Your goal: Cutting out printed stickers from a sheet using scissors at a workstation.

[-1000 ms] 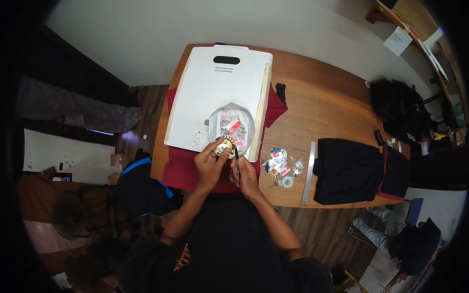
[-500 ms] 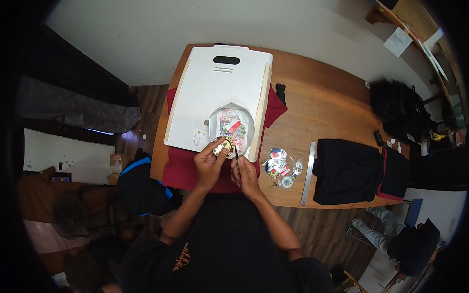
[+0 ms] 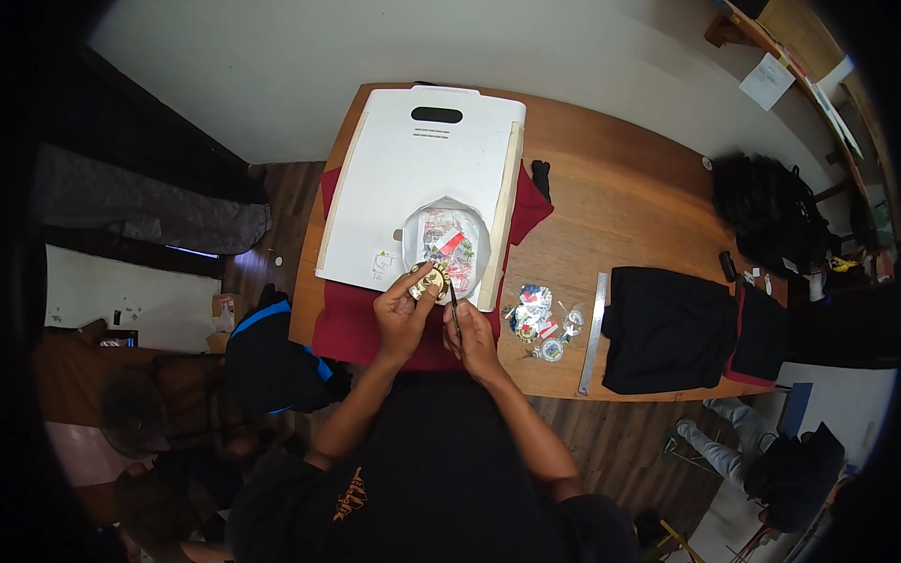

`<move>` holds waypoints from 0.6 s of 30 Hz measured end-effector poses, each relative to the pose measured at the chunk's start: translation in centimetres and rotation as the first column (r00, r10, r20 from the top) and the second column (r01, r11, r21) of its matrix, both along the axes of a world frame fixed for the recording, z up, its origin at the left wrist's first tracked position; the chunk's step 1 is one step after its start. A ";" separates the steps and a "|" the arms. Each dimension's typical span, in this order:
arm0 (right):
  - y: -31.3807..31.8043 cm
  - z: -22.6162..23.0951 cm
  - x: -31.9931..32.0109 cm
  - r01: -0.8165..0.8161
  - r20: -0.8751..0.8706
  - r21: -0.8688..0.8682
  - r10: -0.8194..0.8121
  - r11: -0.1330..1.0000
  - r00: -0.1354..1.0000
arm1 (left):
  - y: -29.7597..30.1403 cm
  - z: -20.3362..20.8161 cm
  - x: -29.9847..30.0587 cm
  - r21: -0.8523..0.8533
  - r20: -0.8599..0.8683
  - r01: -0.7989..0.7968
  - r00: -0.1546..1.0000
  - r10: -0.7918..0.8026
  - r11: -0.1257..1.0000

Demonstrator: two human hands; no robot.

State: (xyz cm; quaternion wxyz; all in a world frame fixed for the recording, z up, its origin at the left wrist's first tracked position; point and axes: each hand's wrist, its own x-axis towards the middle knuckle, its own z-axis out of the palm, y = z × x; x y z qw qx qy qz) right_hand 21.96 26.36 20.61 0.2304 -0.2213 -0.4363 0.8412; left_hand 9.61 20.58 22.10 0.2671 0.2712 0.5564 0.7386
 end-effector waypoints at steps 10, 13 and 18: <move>0.1 0.0 -0.1 0.005 -0.018 -0.002 -0.005 1.000 1.000 | 0.1 0.2 0.2 0.004 0.006 0.002 1.000 -0.002 1.000; 0.0 -0.2 0.0 0.009 -0.031 0.020 -0.008 1.000 0.999 | 0.2 0.4 0.1 0.003 0.014 0.005 1.000 -0.005 1.000; -0.2 -0.4 0.1 0.027 0.012 -0.016 -0.027 0.999 1.000 | 0.3 0.6 0.1 0.009 -0.001 0.001 1.000 -0.001 1.000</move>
